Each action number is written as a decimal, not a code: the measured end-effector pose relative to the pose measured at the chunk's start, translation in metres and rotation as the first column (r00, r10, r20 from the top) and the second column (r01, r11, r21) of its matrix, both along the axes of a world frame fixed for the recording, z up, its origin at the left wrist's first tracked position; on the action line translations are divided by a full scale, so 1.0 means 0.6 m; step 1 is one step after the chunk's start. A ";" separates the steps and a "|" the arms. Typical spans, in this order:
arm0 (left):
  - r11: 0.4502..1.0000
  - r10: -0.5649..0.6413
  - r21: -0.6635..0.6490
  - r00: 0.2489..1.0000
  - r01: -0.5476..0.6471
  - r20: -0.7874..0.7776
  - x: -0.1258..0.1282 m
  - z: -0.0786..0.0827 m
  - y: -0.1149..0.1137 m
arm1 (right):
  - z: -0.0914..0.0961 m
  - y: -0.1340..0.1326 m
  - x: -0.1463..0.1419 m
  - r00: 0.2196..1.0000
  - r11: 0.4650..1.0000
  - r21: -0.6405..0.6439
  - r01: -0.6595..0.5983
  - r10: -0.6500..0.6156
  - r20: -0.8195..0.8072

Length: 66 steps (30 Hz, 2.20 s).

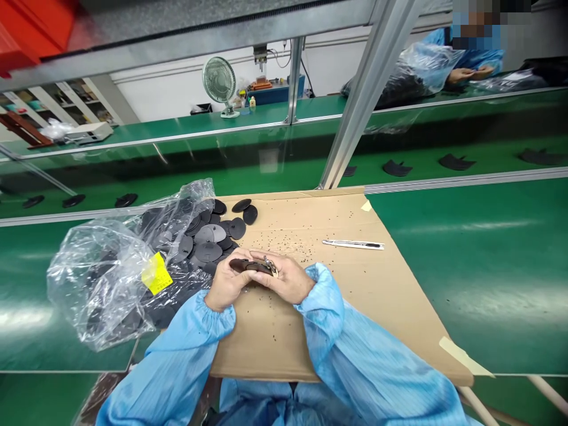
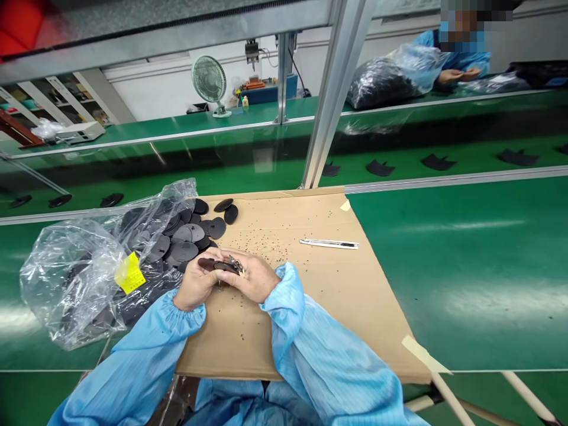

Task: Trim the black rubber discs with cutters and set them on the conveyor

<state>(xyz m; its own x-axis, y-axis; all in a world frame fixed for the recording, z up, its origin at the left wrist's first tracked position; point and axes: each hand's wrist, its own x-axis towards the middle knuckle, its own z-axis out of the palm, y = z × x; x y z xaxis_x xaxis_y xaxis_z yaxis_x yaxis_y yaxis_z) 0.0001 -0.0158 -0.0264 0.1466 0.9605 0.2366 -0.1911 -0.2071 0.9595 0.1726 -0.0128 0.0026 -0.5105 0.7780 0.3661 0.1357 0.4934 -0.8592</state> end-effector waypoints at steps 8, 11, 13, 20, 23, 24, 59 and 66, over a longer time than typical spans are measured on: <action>0.961 0.025 -0.274 0.971 0.042 0.238 0.015 0.014 0.000 | -0.015 0.003 -0.014 0.905 0.896 -0.132 0.424 -0.425 0.024; 0.969 0.029 -0.244 0.955 0.047 0.297 0.011 0.011 0.003 | -0.009 -0.004 -0.015 0.912 0.904 -0.165 0.395 -0.407 -0.051; 0.977 -0.008 -0.199 0.951 0.073 0.311 0.006 0.008 0.005 | -0.003 -0.010 -0.014 0.933 0.934 -0.139 0.329 -0.344 -0.108; 0.991 -0.121 -0.027 0.970 0.129 0.212 -0.008 -0.004 0.006 | 0.004 -0.014 -0.006 0.962 0.962 -0.131 0.241 -0.255 -0.102; 0.991 -0.133 0.034 0.982 0.130 0.137 -0.015 -0.007 0.006 | 0.002 -0.014 -0.005 0.964 0.965 -0.105 0.241 -0.251 -0.089; 0.991 -0.133 0.049 0.984 0.128 0.117 -0.017 -0.007 0.006 | 0.001 -0.014 -0.006 0.962 0.964 -0.097 0.249 -0.258 -0.092; 0.710 -0.122 -0.563 0.860 0.424 0.495 -0.001 0.024 0.004 | -0.020 -0.014 -0.019 0.934 0.883 0.311 0.352 -0.355 -0.047; 0.740 -0.076 -0.556 0.868 0.379 0.490 0.005 0.024 0.002 | -0.018 -0.017 -0.029 0.911 0.886 0.215 0.412 -0.408 -0.066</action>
